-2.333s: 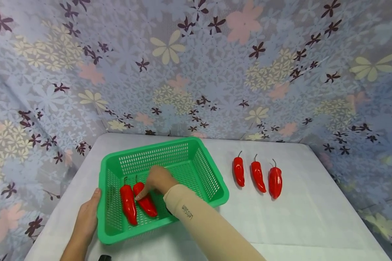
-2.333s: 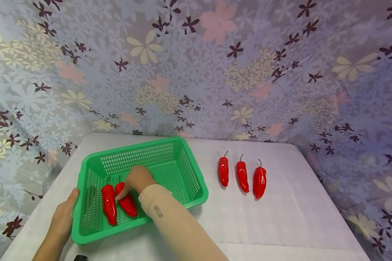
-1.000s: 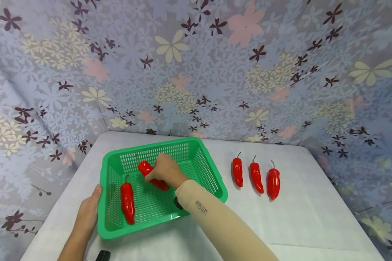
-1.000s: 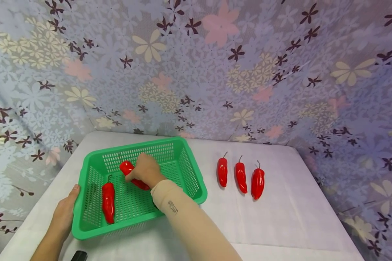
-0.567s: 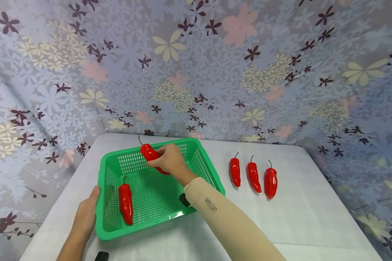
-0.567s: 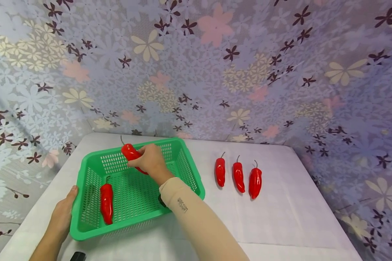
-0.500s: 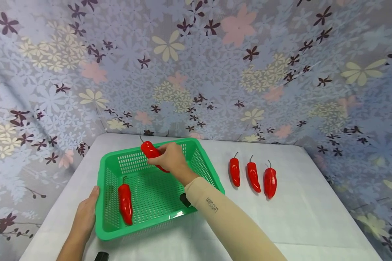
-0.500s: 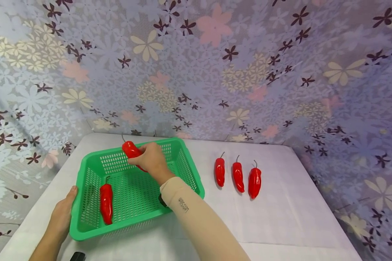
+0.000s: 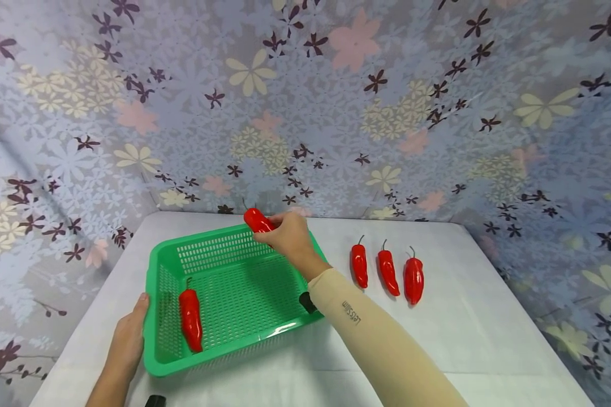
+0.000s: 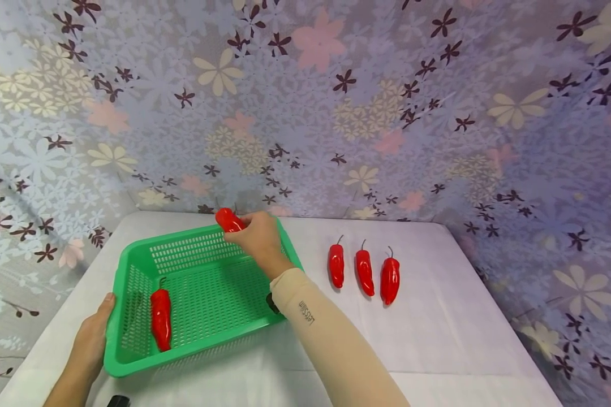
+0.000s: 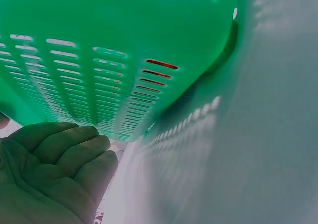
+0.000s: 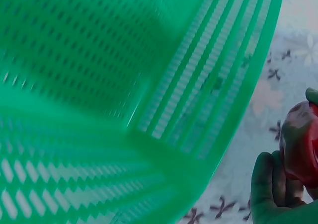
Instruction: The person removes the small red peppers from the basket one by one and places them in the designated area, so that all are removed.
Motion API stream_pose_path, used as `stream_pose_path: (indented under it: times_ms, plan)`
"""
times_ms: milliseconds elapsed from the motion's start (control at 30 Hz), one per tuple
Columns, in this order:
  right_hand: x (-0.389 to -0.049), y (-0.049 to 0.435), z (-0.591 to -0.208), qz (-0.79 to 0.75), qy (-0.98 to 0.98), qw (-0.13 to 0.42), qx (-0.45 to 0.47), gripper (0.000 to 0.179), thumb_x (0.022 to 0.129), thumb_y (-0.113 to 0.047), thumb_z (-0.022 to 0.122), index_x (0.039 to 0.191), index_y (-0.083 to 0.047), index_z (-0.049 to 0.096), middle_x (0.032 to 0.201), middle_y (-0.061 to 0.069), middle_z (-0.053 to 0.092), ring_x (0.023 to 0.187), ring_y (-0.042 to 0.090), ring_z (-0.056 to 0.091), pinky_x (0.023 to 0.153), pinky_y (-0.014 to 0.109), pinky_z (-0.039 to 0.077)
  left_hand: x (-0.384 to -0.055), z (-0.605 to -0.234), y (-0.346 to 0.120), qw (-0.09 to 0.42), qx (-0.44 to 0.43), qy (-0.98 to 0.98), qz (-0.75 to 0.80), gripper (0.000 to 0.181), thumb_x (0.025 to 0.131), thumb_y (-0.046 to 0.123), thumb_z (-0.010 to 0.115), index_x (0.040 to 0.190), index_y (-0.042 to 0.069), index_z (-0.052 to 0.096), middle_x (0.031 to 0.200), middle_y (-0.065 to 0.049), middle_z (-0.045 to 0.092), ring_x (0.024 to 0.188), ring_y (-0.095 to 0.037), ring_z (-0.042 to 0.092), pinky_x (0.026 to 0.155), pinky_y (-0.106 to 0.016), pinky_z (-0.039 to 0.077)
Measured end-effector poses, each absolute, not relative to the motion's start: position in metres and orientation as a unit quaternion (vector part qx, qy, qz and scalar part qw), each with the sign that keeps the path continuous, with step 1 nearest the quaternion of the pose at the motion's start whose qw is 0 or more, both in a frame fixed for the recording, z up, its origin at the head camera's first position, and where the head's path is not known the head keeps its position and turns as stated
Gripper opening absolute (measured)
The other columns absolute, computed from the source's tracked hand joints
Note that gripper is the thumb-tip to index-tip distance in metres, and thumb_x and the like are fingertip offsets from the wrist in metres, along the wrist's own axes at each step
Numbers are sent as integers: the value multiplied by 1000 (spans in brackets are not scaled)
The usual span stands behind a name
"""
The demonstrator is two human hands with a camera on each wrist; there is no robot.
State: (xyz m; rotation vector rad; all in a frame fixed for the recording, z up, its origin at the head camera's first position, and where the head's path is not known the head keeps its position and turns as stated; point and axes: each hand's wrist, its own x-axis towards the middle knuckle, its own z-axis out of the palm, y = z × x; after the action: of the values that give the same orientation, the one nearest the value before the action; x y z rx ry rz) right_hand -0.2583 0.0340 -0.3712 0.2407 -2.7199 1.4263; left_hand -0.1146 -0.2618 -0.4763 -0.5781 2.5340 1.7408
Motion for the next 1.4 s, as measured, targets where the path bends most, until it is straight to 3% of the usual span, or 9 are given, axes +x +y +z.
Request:
stream_pose_path:
  times_ms: [300,533,667,767,833,1000,1067,1267,1400]
  plan:
    - [-268,73,-370,473,-880,42,30,48,83,-23,86,124,-2,70,117,10,70,95,25,66,75,34,59,-114,-475,-268,15,-195,816,544,83,104,62,18,124,-8,58,126,-26,60,89,0,54,78,-29,45]
    - [-273,112,-366,460,-887,51,-2,50,84,-24,85,123,2,69,115,15,70,95,28,67,76,37,59,-115,-475,-266,18,-193,816,544,87,104,63,15,135,-10,50,136,-29,53,91,1,53,77,-27,45]
    - [-275,142,-365,443,-894,61,-26,54,83,-28,85,125,2,68,117,16,69,99,30,66,82,41,58,-114,-475,-265,26,-198,807,555,90,103,65,13,141,-10,45,147,-29,43,115,-18,53,85,-31,42]
    - [-273,167,-366,439,-894,71,-48,56,83,-30,85,127,1,67,118,16,69,101,30,64,85,42,57,-113,-476,-265,26,-202,805,558,89,103,65,14,141,-9,45,149,-29,42,121,-24,50,86,-32,42]
    - [-270,184,-368,441,-892,76,-67,58,83,-30,84,129,0,67,118,15,68,102,30,64,85,43,56,-112,-476,-267,22,-203,809,552,89,103,65,14,137,-10,49,144,-29,46,111,-17,54,83,-30,42]
    - [-262,222,-378,439,-889,67,-114,63,86,-33,81,135,1,62,124,18,65,106,34,61,88,45,56,-112,-474,-271,7,-202,820,536,86,103,66,15,117,-6,61,115,-20,67,82,1,59,72,-26,48]
    - [-259,239,-382,431,-890,64,-130,65,88,-34,80,137,2,59,126,20,63,108,35,60,89,46,55,-114,-473,-269,4,-199,818,540,84,103,65,16,114,-4,62,108,-16,69,77,4,59,70,-25,49]
    - [-244,300,-392,380,-902,70,-191,67,90,-35,77,138,7,56,128,27,61,108,39,60,89,50,55,-118,-474,-261,5,-192,809,555,83,104,64,20,122,-7,58,117,-19,65,80,6,57,71,-23,48]
    - [-237,338,-400,345,-906,69,-234,71,91,-39,75,138,9,53,132,30,56,113,42,55,90,52,54,-118,-475,-259,4,-202,812,548,83,103,66,19,116,-5,60,110,-16,68,77,3,59,69,-25,49]
